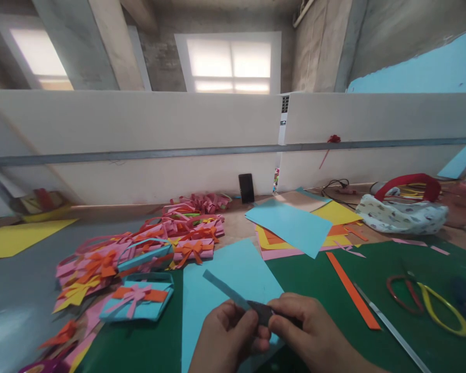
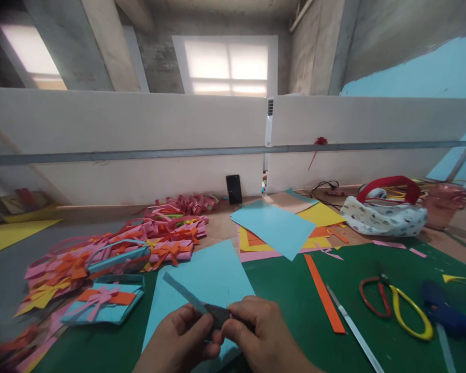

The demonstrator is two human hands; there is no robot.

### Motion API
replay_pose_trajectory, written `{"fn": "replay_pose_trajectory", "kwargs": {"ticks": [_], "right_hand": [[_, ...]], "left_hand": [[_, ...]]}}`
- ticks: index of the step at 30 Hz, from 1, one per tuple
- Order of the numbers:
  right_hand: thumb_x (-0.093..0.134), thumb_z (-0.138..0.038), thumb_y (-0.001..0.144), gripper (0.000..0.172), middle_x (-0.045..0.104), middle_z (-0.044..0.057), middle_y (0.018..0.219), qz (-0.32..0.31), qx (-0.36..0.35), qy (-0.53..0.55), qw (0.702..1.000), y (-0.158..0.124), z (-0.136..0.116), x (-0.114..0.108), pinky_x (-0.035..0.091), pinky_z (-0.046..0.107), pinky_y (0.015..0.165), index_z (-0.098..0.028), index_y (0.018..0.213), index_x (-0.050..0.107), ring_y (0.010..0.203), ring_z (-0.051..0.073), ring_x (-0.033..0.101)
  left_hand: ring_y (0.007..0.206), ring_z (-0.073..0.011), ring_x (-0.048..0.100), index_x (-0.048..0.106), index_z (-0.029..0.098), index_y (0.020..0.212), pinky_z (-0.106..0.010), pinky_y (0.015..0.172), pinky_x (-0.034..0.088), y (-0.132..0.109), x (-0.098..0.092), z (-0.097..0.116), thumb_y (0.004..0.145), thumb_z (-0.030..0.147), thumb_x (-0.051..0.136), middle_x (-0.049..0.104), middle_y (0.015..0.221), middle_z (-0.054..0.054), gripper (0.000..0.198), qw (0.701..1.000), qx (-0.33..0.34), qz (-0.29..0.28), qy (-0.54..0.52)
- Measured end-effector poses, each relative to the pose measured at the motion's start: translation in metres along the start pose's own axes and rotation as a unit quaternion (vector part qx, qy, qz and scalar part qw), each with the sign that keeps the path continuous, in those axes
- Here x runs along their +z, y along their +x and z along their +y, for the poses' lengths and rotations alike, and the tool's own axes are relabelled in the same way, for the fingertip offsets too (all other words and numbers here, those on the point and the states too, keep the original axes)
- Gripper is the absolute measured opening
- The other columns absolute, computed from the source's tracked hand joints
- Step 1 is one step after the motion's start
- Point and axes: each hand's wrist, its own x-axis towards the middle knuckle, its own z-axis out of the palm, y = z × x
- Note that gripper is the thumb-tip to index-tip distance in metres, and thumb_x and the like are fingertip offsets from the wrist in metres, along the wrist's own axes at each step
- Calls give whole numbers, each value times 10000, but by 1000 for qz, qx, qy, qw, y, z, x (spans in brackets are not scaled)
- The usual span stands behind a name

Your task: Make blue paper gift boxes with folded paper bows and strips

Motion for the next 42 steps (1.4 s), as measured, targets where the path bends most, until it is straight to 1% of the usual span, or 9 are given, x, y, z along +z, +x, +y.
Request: {"fn": "replay_pose_trajectory", "kwargs": {"ticks": [4, 19, 24, 27, 30, 33, 37, 41, 42], "right_hand": [[478, -225, 839, 241, 594, 0, 688, 7, 9, -2, 1000, 0, 0, 0, 357, 227, 615, -164, 674, 643, 667, 128, 525], [492, -257, 851, 233, 605, -2, 724, -3, 5, 38, 999, -3, -6, -4, 356, 237, 644, -165, 729, 668, 704, 136, 521], [517, -336, 853, 255, 554, -9, 698, -36, 9, 174, 984, -1, -8, -9, 348, 231, 625, -146, 739, 645, 675, 119, 465], [556, -469, 814, 345, 421, -43, 619, 10, 83, 276, 957, 2, -5, -14, 258, 213, 500, -135, 858, 626, 546, 81, 326], [599, -522, 764, 415, 311, -77, 592, 43, 107, 338, 934, 4, -2, -16, 187, 215, 467, -147, 942, 587, 507, 73, 233], [695, -436, 699, 386, 322, -82, 595, 61, 93, 283, 953, 3, -1, -15, 210, 216, 486, -157, 943, 586, 529, 77, 268], [699, -294, 691, 329, 338, -84, 582, 49, 64, 229, 970, 1, -1, -11, 265, 226, 524, -171, 984, 617, 546, 85, 315], [654, -232, 699, 100, 445, -57, 575, 9, 42, 204, 978, 0, 0, -6, 301, 232, 551, -145, 735, 620, 569, 89, 385], [641, -224, 703, 97, 454, -54, 571, 7, 39, 203, 978, 1, 0, -6, 300, 230, 549, -144, 677, 593, 565, 85, 384]], "left_hand": [[481, -91, 552, 633, 103, 665, -189, 494, 428, 1, -1, -2, 519, 353, 803, 626, 520, -20, 336, 1000, 6, -7, -6], [483, -92, 548, 620, 116, 706, -191, 476, 408, 0, -2, -1, 580, 320, 765, 621, 532, -6, 280, 999, 14, -26, 23], [426, -64, 499, 610, 115, 744, -177, 461, 379, -2, -2, 2, 627, 340, 737, 613, 498, 2, 283, 998, 28, -25, 55], [413, -54, 492, 596, 128, 736, -163, 457, 363, -3, -2, 4, 632, 349, 735, 616, 499, 1, 281, 999, 19, -12, 49], [443, -57, 503, 601, 134, 761, -158, 469, 376, -5, -1, 6, 627, 337, 741, 617, 523, 3, 280, 999, 21, -4, 42], [477, -67, 512, 622, 131, 760, -160, 470, 387, -7, 0, 6, 617, 326, 746, 604, 534, 6, 271, 997, 20, -17, 68], [460, -78, 518, 627, 127, 741, -176, 454, 392, -6, 0, -1, 621, 350, 737, 588, 525, 0, 276, 989, 0, -77, 125], [464, -87, 533, 608, 125, 678, -177, 430, 398, -4, -1, -8, 621, 304, 732, 577, 533, -5, 225, 981, -5, -106, 164], [469, -89, 537, 608, 125, 676, -173, 424, 395, -4, -1, -9, 625, 296, 726, 576, 532, -5, 214, 980, -5, -108, 170]]}}
